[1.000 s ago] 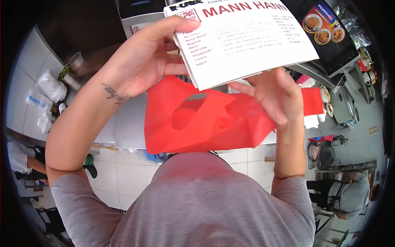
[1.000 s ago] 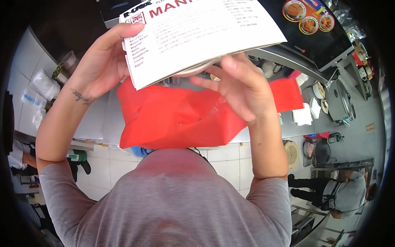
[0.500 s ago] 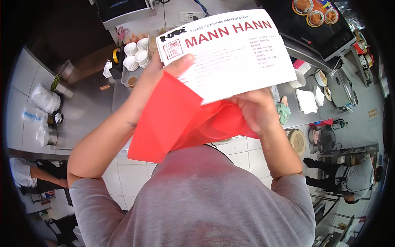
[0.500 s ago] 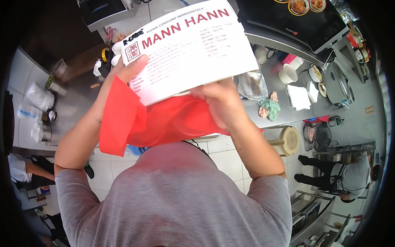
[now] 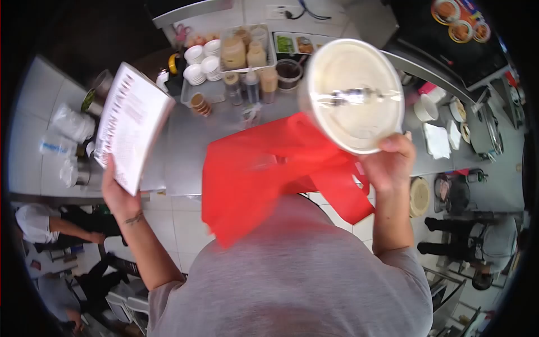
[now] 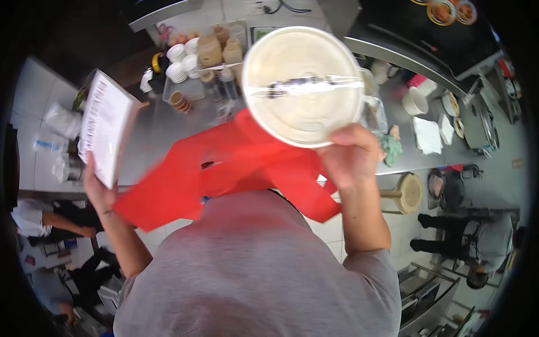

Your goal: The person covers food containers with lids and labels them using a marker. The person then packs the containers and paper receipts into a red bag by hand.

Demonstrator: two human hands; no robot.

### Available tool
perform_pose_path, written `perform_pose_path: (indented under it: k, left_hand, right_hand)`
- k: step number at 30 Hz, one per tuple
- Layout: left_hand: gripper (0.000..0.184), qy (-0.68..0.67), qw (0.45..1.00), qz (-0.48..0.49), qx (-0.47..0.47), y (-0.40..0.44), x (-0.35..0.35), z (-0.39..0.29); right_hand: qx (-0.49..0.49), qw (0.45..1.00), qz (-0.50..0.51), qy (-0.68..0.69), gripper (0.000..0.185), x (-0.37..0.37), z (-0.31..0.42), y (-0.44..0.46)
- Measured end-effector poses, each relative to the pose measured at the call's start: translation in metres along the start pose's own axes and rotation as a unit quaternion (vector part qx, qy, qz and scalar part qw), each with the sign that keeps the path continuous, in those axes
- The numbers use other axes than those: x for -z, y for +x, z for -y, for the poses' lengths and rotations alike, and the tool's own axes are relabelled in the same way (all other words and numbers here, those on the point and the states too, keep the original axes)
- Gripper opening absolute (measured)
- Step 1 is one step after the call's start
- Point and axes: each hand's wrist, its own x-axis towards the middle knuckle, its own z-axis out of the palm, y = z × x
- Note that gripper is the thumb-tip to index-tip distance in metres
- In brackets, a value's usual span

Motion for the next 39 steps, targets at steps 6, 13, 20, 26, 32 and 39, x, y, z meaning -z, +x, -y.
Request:
perform_pose_path:
  k: [6,13,20,26,32,39]
  left_hand:
    - [0.036,0.067,0.99,-0.107,0.067,0.034,0.162,0.129]
    - [0.061,0.409,0.861,-0.187,-0.236,0.003,0.066,0.117]
    - [0.033,0.596,0.527,0.447,-0.41,-0.108,-0.12,0.011]
    - [0.027,0.438,0.789,-0.004,-0.43,-0.119,-0.12,-0.019]
    - [0.051,0.39,0.854,0.17,-0.3,-0.12,-0.117,-0.04]
    - [0.082,0.055,0.947,0.317,-0.025,-0.053,-0.106,-0.019]
  right_hand:
    - [0.031,0.998,0.051,0.017,0.072,-0.002,0.02,0.001]
    - [0.028,0.994,0.105,-0.002,0.079,-0.03,0.039,-0.004]
    - [0.044,0.99,0.134,-0.01,0.082,-0.073,0.039,-0.01]
    - [0.038,0.984,0.154,0.078,0.073,-0.06,0.054,-0.033]
    - [-0.05,0.964,0.243,0.097,0.074,-0.058,0.044,-0.039]
    - [-0.217,0.947,0.238,0.013,0.081,-0.081,-0.036,-0.002]
